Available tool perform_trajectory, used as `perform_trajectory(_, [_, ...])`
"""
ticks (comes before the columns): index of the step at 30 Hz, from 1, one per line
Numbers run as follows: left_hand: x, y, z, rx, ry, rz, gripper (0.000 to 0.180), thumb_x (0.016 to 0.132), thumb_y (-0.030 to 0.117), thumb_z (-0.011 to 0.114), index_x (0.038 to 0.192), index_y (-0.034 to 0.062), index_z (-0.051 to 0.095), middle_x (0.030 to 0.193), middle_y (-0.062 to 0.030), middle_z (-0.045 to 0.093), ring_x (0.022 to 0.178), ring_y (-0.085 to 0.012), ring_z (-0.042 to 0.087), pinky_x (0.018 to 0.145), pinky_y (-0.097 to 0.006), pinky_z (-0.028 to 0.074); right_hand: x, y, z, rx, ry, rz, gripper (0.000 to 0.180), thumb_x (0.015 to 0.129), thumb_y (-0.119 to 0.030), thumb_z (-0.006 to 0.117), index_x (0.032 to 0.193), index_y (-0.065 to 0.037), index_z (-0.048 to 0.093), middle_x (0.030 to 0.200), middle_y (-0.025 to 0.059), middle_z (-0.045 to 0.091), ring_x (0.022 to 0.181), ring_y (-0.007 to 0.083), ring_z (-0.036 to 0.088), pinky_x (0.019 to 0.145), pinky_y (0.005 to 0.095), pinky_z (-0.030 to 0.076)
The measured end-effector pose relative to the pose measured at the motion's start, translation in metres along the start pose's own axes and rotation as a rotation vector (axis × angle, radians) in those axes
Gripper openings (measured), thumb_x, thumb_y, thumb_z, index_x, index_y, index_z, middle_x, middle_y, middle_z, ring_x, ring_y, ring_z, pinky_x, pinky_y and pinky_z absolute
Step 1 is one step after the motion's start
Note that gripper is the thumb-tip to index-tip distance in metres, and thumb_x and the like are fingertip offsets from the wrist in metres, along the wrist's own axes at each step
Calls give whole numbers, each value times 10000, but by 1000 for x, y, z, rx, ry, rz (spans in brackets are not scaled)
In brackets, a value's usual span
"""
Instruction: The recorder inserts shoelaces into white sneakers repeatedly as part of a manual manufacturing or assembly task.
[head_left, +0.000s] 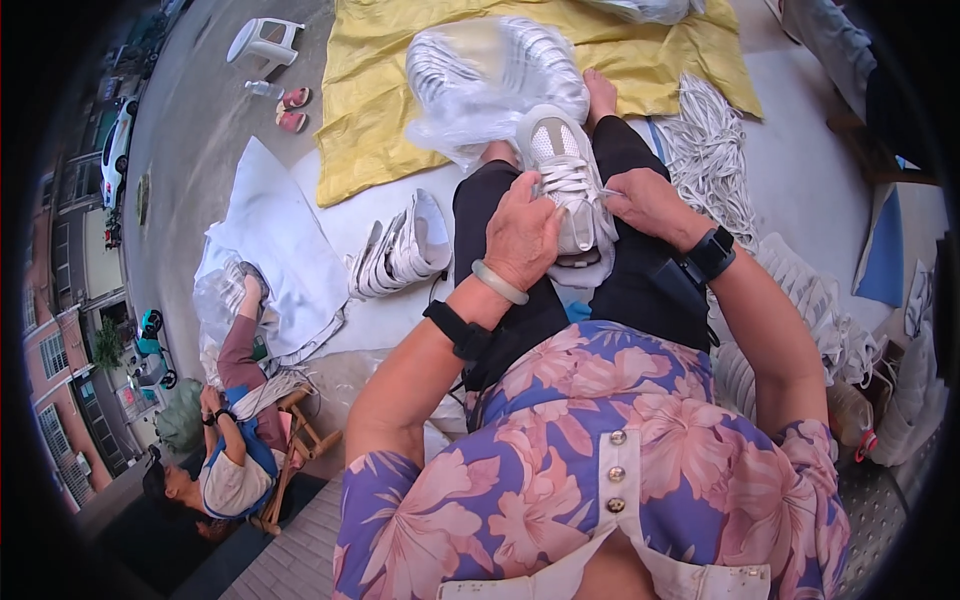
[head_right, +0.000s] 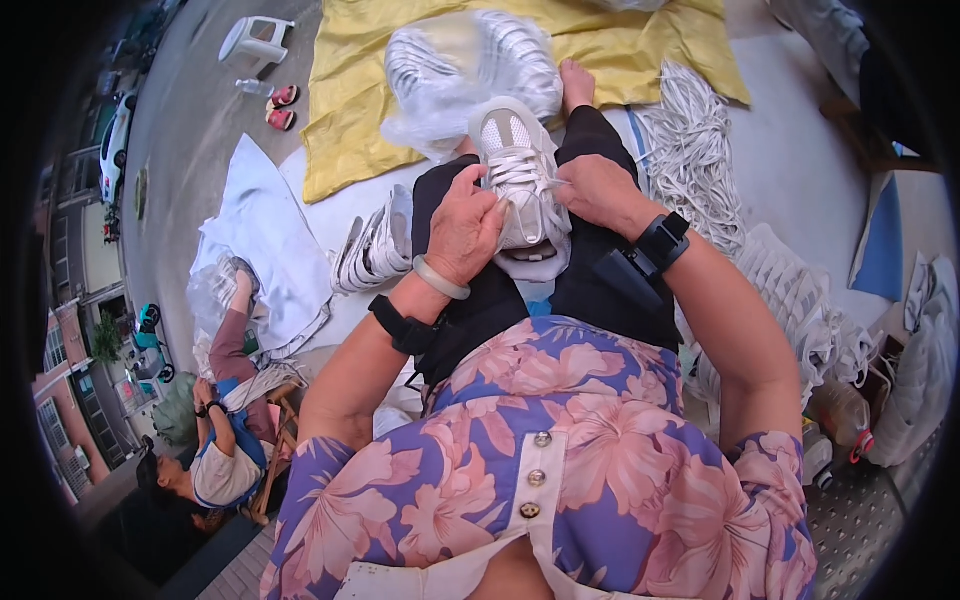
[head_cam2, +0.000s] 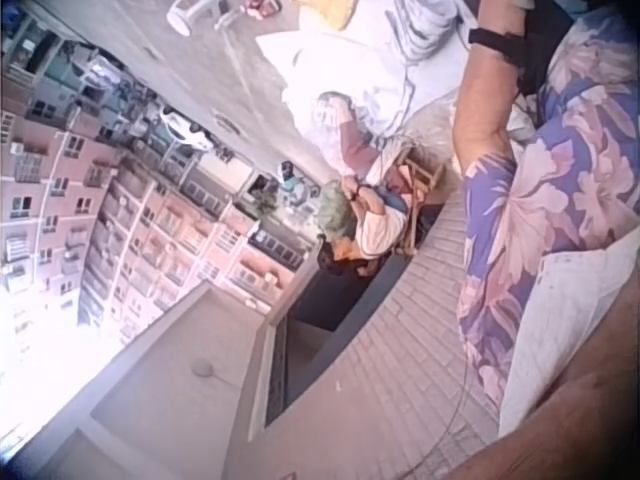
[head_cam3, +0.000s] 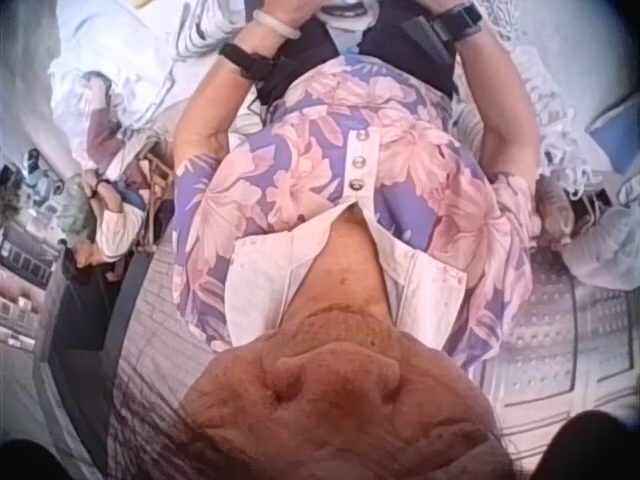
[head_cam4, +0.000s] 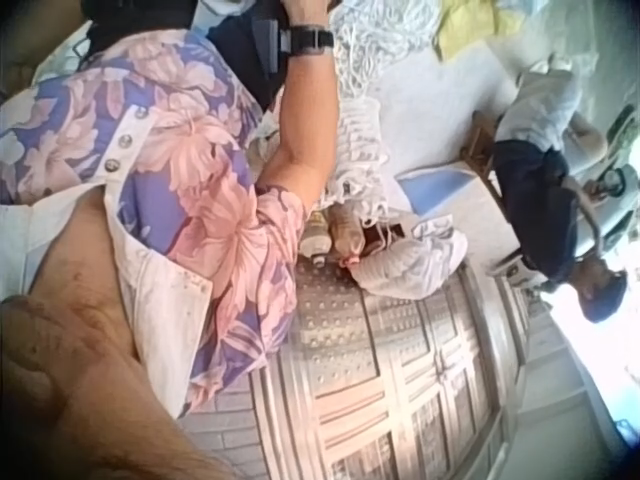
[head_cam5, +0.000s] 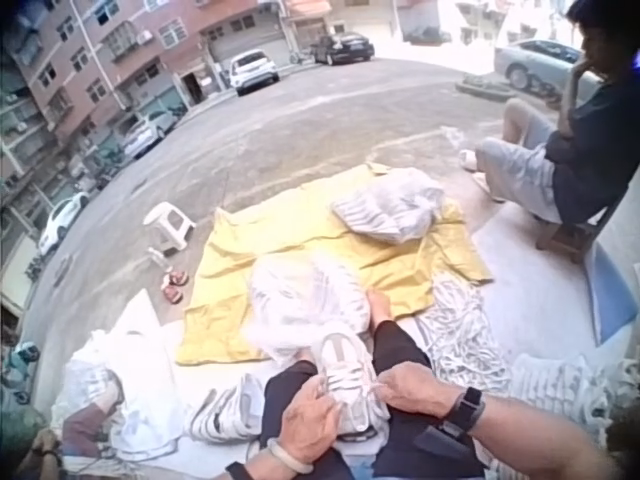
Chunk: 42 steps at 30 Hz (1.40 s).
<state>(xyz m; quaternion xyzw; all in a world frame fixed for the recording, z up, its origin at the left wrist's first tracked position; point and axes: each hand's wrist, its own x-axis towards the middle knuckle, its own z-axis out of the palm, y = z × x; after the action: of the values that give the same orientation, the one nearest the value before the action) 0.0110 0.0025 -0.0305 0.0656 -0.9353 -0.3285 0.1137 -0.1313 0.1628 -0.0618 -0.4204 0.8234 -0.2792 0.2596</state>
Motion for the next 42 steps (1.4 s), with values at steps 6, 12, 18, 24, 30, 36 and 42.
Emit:
perform_trajectory(6, [-8, 30, -29, -243, -196, 192, 81, 783, 100, 580, 777, 22, 600, 805, -136, 573, 741, -305, 562, 695, -339, 440, -20, -11, -22, 467, -98, 193, 126, 736, -142, 571, 739, -17, 582, 634, 49, 539, 598, 150, 493, 562, 283, 401])
perform_trajectory(12, [-2, 50, -33, -351, -502, 13, 181, 809, 198, 601, 800, 18, 622, 587, -117, 543, 515, -228, 523, 510, -266, 413, 6, -14, -5, 637, 156, 131, 88, 795, -111, 577, 802, -24, 588, 680, -53, 521, 650, 29, 441, 584, 197, 391])
perform_trajectory(18, [14, 12, -10, -244, -37, -229, 195, 838, 201, 553, 864, 18, 614, 627, -147, 574, 568, -236, 576, 540, -285, 441, 17, -22, 14, 519, 254, 43, 131, 762, -133, 591, 847, -36, 615, 709, 63, 581, 686, 150, 542, 640, 270, 437])
perform_trajectory(24, [28, 5, 3, 32, 31, -185, 147, 813, 161, 512, 841, 45, 597, 692, -188, 591, 668, -361, 586, 589, -429, 449, 23, -20, 23, 356, 378, -65, 147, 731, -158, 601, 844, -67, 626, 779, 143, 599, 749, 306, 586, 671, 356, 458])
perform_trajectory(30, [33, -11, 8, -38, -20, -291, 138, 800, 179, 552, 811, 57, 615, 629, -153, 580, 579, -275, 592, 542, -352, 448, 24, -26, 19, 299, 345, -84, 129, 749, -159, 576, 831, -64, 606, 774, 150, 596, 756, 323, 584, 654, 379, 454])
perform_trajectory(36, [33, -6, 11, 35, 23, -340, 129, 777, 196, 569, 805, 76, 611, 614, -136, 582, 579, -277, 590, 551, -352, 449, 27, -24, 19, 319, 319, -88, 125, 753, -152, 553, 820, -51, 584, 746, 172, 591, 736, 343, 581, 651, 396, 450])
perform_trajectory(42, [36, -5, 8, 158, 15, -287, 79, 728, 145, 581, 791, 108, 610, 607, -121, 583, 597, -287, 596, 563, -371, 458, 29, -25, 19, 338, 292, -56, 127, 738, -139, 549, 816, -42, 572, 734, 184, 586, 728, 352, 580, 639, 398, 449])
